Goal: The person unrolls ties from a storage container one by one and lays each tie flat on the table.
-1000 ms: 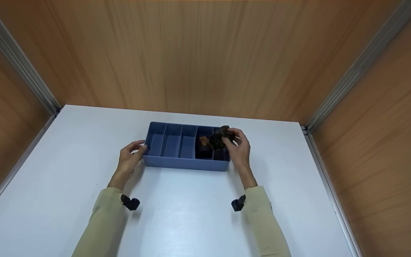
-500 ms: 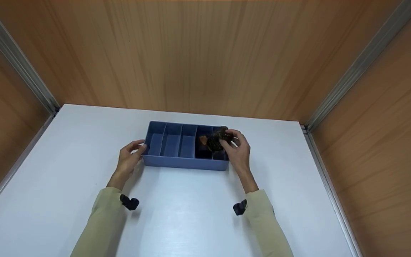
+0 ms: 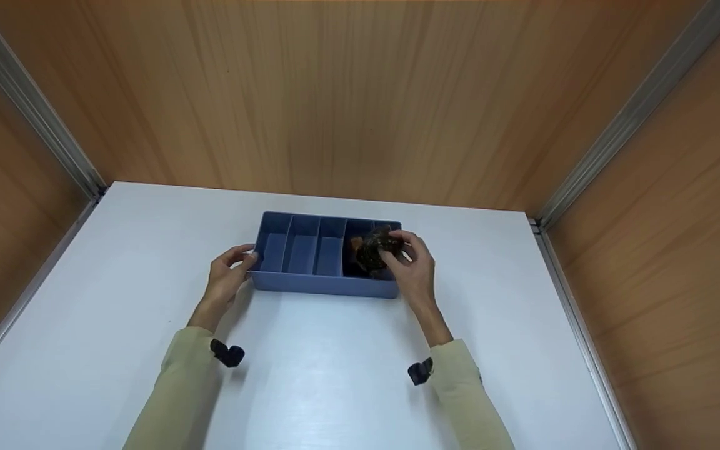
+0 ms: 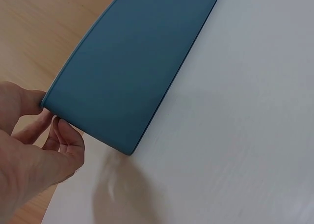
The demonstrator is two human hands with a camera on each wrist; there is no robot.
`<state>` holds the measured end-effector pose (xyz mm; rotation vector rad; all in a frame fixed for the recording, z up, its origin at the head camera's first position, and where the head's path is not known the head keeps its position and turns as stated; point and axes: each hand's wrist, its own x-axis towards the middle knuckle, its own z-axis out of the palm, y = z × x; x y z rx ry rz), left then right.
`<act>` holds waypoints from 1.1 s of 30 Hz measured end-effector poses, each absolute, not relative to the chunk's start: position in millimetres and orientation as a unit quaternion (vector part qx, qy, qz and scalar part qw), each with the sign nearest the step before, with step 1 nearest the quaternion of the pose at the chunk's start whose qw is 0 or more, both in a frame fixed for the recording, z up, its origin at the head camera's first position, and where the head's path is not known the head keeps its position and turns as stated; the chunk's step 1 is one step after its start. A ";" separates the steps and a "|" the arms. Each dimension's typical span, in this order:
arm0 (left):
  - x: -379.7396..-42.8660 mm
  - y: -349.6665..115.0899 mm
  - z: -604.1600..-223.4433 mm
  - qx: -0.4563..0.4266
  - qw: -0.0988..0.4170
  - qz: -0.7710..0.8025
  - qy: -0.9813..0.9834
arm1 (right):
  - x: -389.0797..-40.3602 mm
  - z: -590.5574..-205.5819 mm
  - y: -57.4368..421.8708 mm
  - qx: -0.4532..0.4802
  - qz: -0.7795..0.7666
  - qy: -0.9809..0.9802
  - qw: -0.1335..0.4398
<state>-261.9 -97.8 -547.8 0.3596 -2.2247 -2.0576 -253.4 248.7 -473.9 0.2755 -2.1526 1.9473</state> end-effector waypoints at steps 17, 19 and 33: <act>-262.2 -101.7 -548.9 0.117 0.055 -0.670 -0.731 | -234.5 -476.2 227.8 0.120 0.664 -0.731 0.106; -262.6 -102.3 -549.0 0.119 0.055 -0.671 -0.730 | -231.7 -476.6 225.0 0.126 0.655 -0.737 0.109; -263.1 -102.4 -548.2 0.119 0.050 -0.670 -0.731 | -216.6 -480.1 201.4 0.145 0.636 -0.751 0.103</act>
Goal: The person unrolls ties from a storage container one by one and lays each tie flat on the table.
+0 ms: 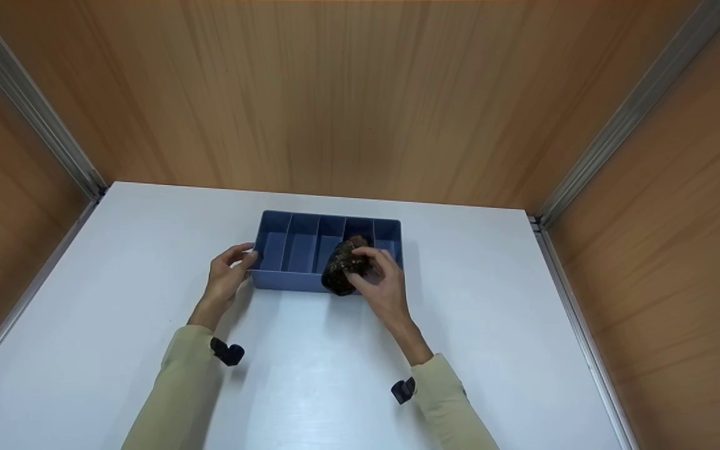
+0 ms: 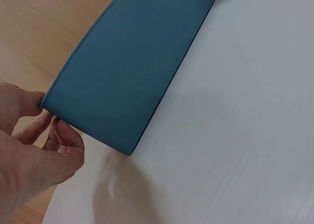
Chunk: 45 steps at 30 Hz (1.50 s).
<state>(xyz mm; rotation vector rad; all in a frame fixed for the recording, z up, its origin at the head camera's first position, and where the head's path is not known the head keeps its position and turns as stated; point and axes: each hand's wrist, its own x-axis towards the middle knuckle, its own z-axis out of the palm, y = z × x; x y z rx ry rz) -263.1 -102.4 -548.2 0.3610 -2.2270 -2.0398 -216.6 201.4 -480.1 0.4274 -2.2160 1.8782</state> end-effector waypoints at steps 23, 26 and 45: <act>-263.9 -101.4 -545.2 0.144 0.046 -0.661 -0.735 | -211.7 -487.2 166.9 0.229 0.612 -0.751 0.095; -264.1 -101.5 -545.3 0.147 0.046 -0.662 -0.733 | -211.4 -487.8 163.0 0.237 0.612 -0.748 0.093; -251.0 -101.0 -541.7 0.157 0.010 -0.707 -0.690 | -209.6 -493.3 151.0 0.254 0.601 -0.753 0.085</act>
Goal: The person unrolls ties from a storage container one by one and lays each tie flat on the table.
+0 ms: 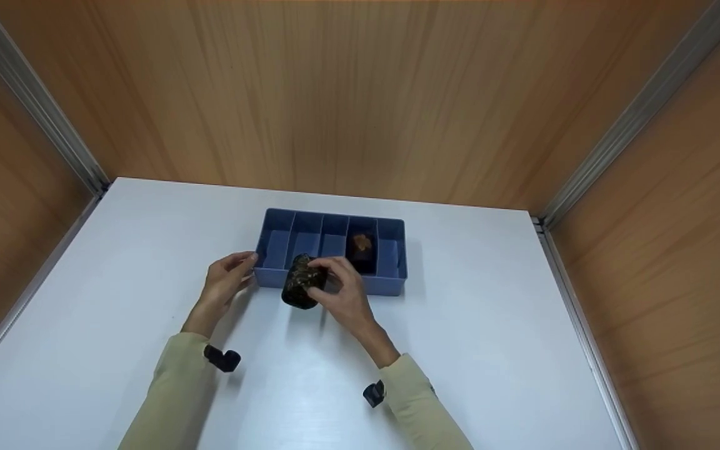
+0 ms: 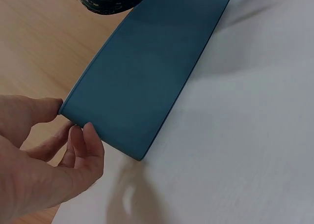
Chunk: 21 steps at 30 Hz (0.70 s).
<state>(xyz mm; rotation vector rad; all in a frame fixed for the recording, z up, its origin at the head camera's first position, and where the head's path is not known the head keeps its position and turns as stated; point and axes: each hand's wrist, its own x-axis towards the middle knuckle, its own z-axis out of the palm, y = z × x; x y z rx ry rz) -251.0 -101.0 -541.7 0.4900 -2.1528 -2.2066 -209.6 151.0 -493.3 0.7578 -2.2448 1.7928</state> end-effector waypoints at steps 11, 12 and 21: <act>-238.4 -101.1 -543.6 0.143 0.046 -0.699 -0.700 | -209.5 -496.6 135.2 0.270 0.606 -0.744 0.076; -237.2 -101.4 -543.5 0.142 0.050 -0.697 -0.701 | -209.6 -497.2 133.8 0.270 0.607 -0.744 0.072; -226.4 -104.8 -540.0 0.143 0.045 -0.691 -0.707 | -206.1 -497.4 123.2 0.278 0.600 -0.748 0.062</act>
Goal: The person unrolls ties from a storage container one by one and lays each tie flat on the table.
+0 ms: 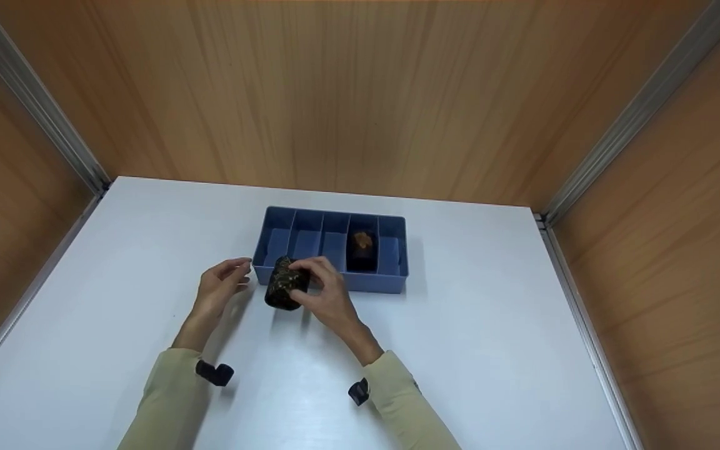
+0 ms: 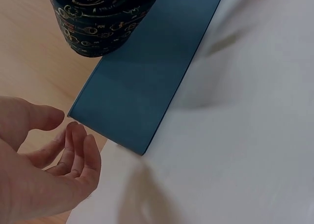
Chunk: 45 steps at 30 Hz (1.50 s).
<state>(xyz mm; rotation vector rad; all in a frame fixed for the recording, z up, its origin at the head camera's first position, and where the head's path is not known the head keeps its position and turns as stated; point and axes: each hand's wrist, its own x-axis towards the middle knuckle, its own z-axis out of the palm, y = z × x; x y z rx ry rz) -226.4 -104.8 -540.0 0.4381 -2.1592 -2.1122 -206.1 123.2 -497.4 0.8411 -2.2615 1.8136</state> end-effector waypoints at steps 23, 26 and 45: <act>-191.8 -112.8 -529.2 0.132 0.058 -0.691 -0.709 | -201.2 -507.2 93.3 0.299 0.585 -0.751 0.064; -187.9 -113.3 -528.5 0.125 0.061 -0.690 -0.710 | -201.5 -508.6 89.0 0.299 0.585 -0.751 0.066; -164.5 -123.5 -524.0 0.097 0.070 -0.678 -0.726 | -201.2 -514.2 59.6 0.316 0.570 -0.755 0.067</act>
